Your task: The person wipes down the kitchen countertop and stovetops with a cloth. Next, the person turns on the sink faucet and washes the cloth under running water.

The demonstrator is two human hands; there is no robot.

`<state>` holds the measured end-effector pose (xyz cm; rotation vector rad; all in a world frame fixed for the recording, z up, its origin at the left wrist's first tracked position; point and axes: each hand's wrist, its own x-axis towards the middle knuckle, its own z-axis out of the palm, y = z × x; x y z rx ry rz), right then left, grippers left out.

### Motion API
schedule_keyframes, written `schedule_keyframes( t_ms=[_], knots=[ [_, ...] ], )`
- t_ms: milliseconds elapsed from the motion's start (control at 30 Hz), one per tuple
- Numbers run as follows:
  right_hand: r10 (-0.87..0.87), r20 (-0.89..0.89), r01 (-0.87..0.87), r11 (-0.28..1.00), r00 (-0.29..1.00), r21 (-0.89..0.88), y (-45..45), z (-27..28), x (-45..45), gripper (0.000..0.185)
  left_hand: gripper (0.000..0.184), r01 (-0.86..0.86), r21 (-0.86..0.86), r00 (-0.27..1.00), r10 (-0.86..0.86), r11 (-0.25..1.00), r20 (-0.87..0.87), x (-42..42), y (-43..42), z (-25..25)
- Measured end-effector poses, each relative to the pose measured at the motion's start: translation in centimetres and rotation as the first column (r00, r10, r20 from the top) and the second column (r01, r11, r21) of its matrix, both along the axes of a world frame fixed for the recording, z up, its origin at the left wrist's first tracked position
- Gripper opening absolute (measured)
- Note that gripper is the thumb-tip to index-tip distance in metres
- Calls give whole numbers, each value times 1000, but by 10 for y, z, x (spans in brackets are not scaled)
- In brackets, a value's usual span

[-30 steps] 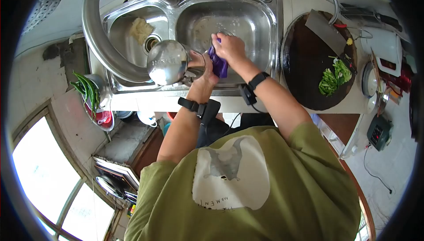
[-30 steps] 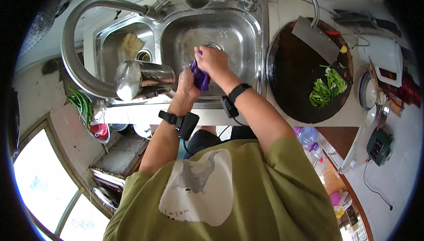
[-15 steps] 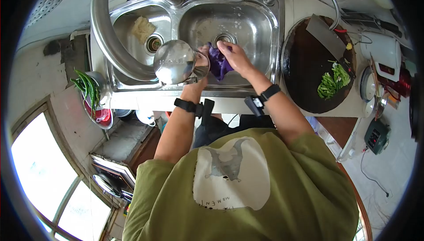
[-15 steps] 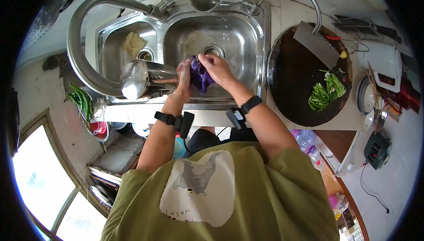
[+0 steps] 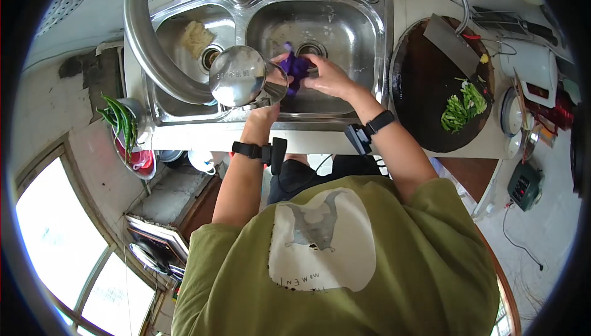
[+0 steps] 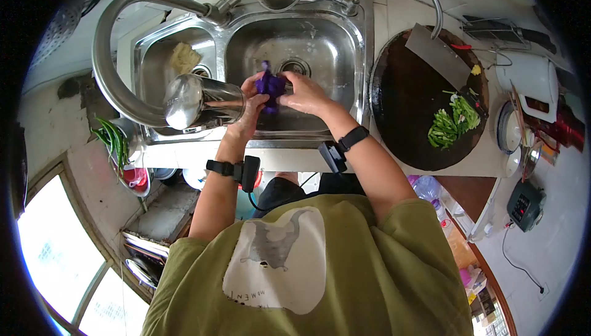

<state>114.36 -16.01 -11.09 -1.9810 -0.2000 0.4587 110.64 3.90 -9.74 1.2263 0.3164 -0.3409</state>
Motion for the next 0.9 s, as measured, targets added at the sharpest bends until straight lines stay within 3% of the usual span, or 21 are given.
schedule_keyframes(
  t_ms=[33, 100, 167, 233, 300, 367, 433, 500, 533, 567, 600, 633, 667, 700, 733, 767, 833, 867, 900],
  knots=[
    [1, 1, -1, 1000, 1000, 6, 1, 7, 4, 30, 54, -1, 6, 1000, 1, 1000, 1, 2, 3, 8],
    [19, -392, -18, 1000, 920, 6, -2, 29, 13, 34, 54, 3, -46, 999, -5, 999, -47, 3, 14, 20],
    [-42, -295, 72, 993, 955, 92, -8, 7, 9, 33, 50, -3, 111, 998, -3, 994, 56, -7, 41, -1],
    [-390, -418, 527, 799, 820, 288, -14, 5, 11, 28, 51, -85, -210, 995, 96, 974, 42, -15, 54, -8],
    [-368, -389, 484, 836, 844, 259, -13, 4, 15, 29, 53, -97, -192, 992, 110, 977, 62, -18, 49, -12],
    [-309, -340, 391, 897, 888, 206, -5, 3, 17, 31, 58, -54, -3, 952, 51, 999, -301, -14, 17, -1],
    [-320, -242, 355, 927, 916, 119, 16, -3, 8, 40, 57, -75, -41, 952, 59, 996, -299, -8, -10, -6],
    [-159, -68, 158, 987, 985, -23, 40, 20, -8, 41, 56, -77, -87, 973, 55, 993, -226, -7, -23, -27],
    [-112, -37, 112, 994, 993, -13, 47, 46, -18, 40, 56, -58, -100, 989, 43, 993, -142, -6, -25, -46],
    [-65, -6, 65, 998, 998, -5, 52, 66, -23, 40, 56, -5, -39, 1000, 6, 999, 17, -9, -27, -69],
    [-57, 164, 66, 997, 985, -48, 55, 55, -26, 37, 56, 32, 63, 983, -43, 997, 176, -12, -27, -80],
    [-58, 164, 67, 997, 985, -49, 53, 50, -19, 37, 56, 33, 107, 959, -62, 994, 276, -15, -32, -84],
    [-119, 209, 143, 984, 971, -106, 52, 44, -8, 37, 42, -157, -320, 986, 132, 934, -97, -6, -36, -67],
    [-177, 251, 221, 962, 952, -158, 52, 38, 4, 38, 33, -271, -358, 941, 167, 893, -296, -3, -45, -49],
    [-182, 107, 205, 934, 978, -291, 41, 32, 27, 42, 31, -412, -366, 849, 207, 834, -486, 2, -55, -19],
    [-167, 195, 221, 929, 966, -299, 39, 23, 32, 46, 32, -487, -270, 804, 305, 831, -510, 4, -62, -27],
    [-227, 150, 264, 912, 962, -313, 49, 18, 20, 45, 33, -480, -392, 833, 268, 785, -485, 9, -54, -57],
    [-246, 222, 298, 923, 943, -243, 55, 17, 8, 44, 36, -443, -493, 847, 168, 749, -505, 11, -46, -28],
    [-217, 161, 248, 946, 963, -207, 61, 44, -2, 41, 40, -246, -648, 949, 45, 720, -311, 0, -9, -113]
  ],
)
